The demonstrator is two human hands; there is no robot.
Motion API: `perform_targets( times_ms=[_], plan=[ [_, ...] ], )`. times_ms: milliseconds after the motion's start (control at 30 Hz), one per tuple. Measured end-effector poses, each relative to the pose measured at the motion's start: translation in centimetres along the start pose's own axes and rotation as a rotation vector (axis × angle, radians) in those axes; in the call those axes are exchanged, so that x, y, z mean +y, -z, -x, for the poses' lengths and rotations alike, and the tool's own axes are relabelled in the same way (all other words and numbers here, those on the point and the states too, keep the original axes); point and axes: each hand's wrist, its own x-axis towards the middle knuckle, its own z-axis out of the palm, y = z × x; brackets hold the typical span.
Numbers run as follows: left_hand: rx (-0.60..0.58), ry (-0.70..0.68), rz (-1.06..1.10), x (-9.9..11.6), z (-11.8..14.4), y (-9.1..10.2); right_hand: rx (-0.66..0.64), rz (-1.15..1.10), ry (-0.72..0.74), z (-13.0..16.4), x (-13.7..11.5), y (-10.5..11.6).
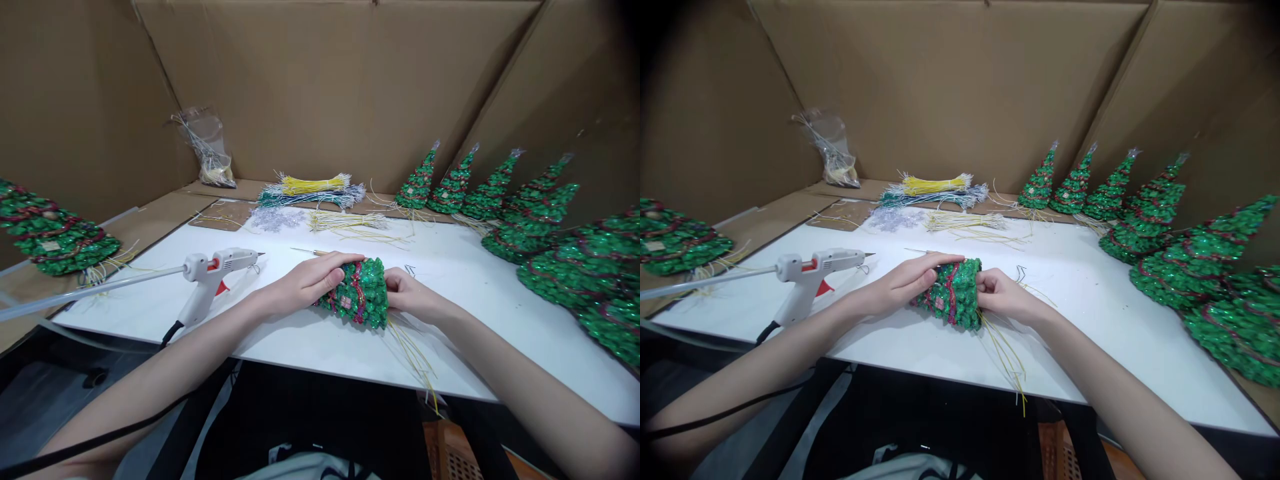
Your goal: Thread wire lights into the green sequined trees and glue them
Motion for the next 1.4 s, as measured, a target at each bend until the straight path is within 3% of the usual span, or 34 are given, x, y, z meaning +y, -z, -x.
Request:
perform_targets(
  times_ms=[267, 633, 867, 1400],
  plan=[
    [0.008, 0.021, -0.055, 0.35, -0.15, -0.22, -0.006, -0.062, 0.030, -0.40, -0.29, -0.62],
    [0.031, 0.083, -0.036, 0.91, -0.18, -0.42, 0.086, -0.042, 0.031, -0.50, -0.15, -0.85],
    [-0.031, 0.029, 0.081, 0.29, 0.04, 0.32, 0.107, -0.057, 0.048, -0.35, -0.03, -1.05],
    [-0.027, 0.045, 0.090, 0.23, -0.05, 0.21, 0.085, 0.018, 0.079, -0.40, 0.32, -0.62]
  ],
)
